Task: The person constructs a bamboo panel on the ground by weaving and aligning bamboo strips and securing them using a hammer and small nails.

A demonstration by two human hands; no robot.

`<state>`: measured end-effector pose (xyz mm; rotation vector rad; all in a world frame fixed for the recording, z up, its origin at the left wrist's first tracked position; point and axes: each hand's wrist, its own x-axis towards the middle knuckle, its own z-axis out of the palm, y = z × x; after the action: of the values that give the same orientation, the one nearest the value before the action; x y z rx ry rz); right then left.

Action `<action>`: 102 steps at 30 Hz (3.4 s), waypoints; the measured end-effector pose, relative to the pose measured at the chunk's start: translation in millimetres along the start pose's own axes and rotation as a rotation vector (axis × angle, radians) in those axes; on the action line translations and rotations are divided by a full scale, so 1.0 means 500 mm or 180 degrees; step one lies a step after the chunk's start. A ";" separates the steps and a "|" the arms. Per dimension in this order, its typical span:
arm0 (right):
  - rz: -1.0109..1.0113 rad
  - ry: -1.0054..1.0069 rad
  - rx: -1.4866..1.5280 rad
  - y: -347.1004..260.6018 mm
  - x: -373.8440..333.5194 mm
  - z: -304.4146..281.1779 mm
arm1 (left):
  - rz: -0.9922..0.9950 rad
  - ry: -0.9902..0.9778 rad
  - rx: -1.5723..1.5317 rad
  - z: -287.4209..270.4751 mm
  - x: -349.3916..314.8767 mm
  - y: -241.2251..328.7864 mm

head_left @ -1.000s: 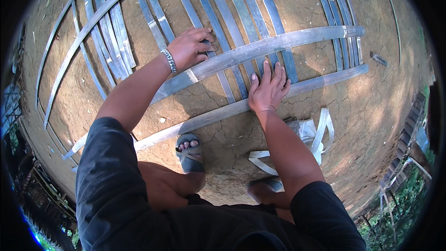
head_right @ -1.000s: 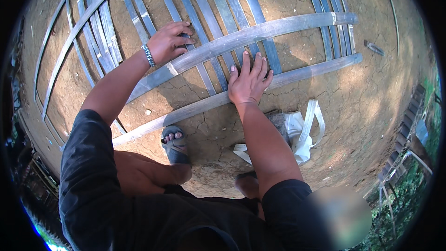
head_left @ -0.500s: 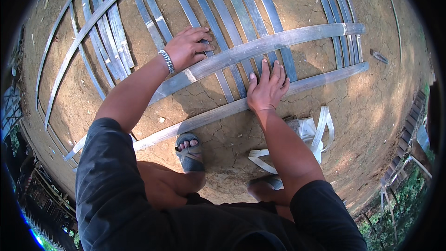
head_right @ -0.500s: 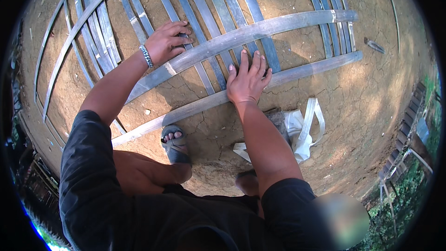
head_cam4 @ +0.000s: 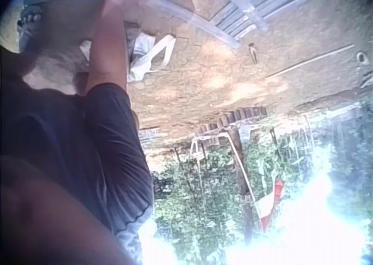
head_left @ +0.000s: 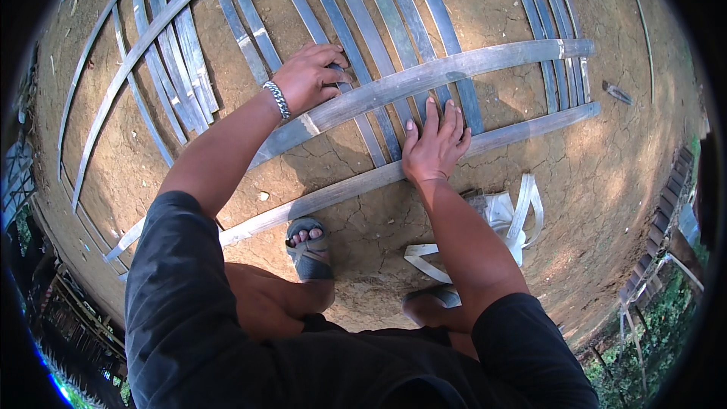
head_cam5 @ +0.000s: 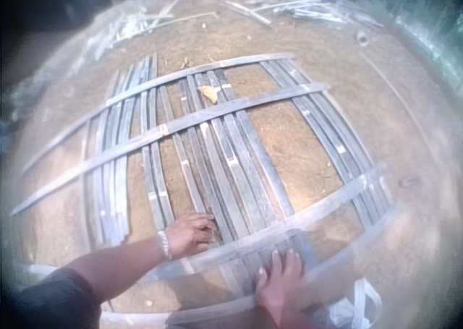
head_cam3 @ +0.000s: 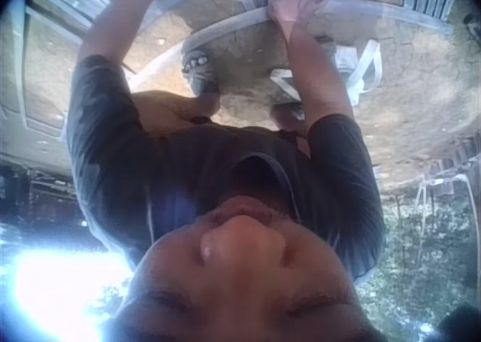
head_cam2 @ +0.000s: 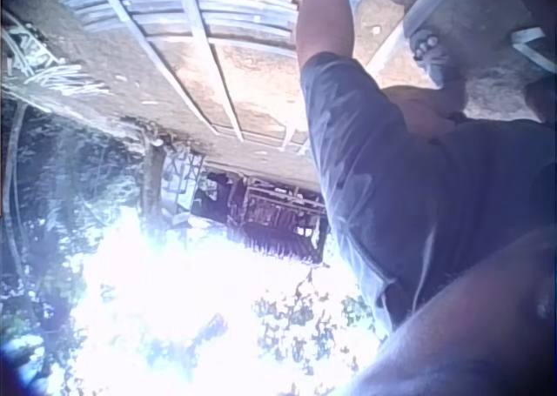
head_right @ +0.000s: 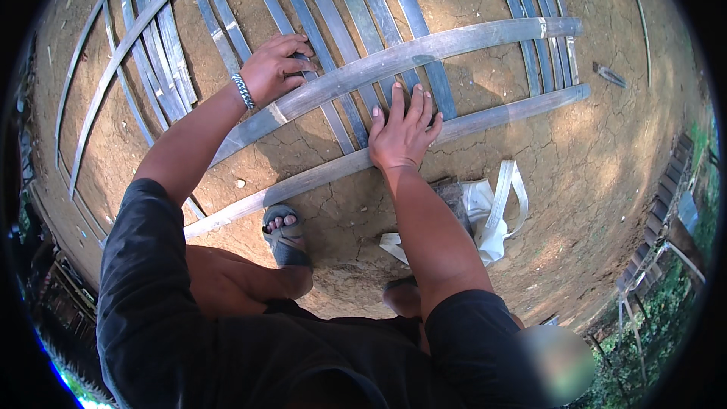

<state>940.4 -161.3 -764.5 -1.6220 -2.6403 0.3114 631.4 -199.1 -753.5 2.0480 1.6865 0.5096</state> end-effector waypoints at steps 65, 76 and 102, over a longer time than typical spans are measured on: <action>0.0070 -0.0147 -0.0095 0.000 0.001 -0.004 | -0.0302 -0.0188 -0.0127 0.011 -0.030 0.036; 0.0083 -0.0051 0.0026 0.003 0.005 -0.007 | -0.0423 0.0490 0.0387 0.091 0.140 0.165; 0.0165 -0.0025 0.0295 0.010 0.006 -0.007 | -0.0517 -0.0152 0.0421 0.125 0.173 0.155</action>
<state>943.9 -155.9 -762.3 -1.6658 -2.5514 0.4359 745.1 -133.1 -762.6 1.9730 1.8826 0.3009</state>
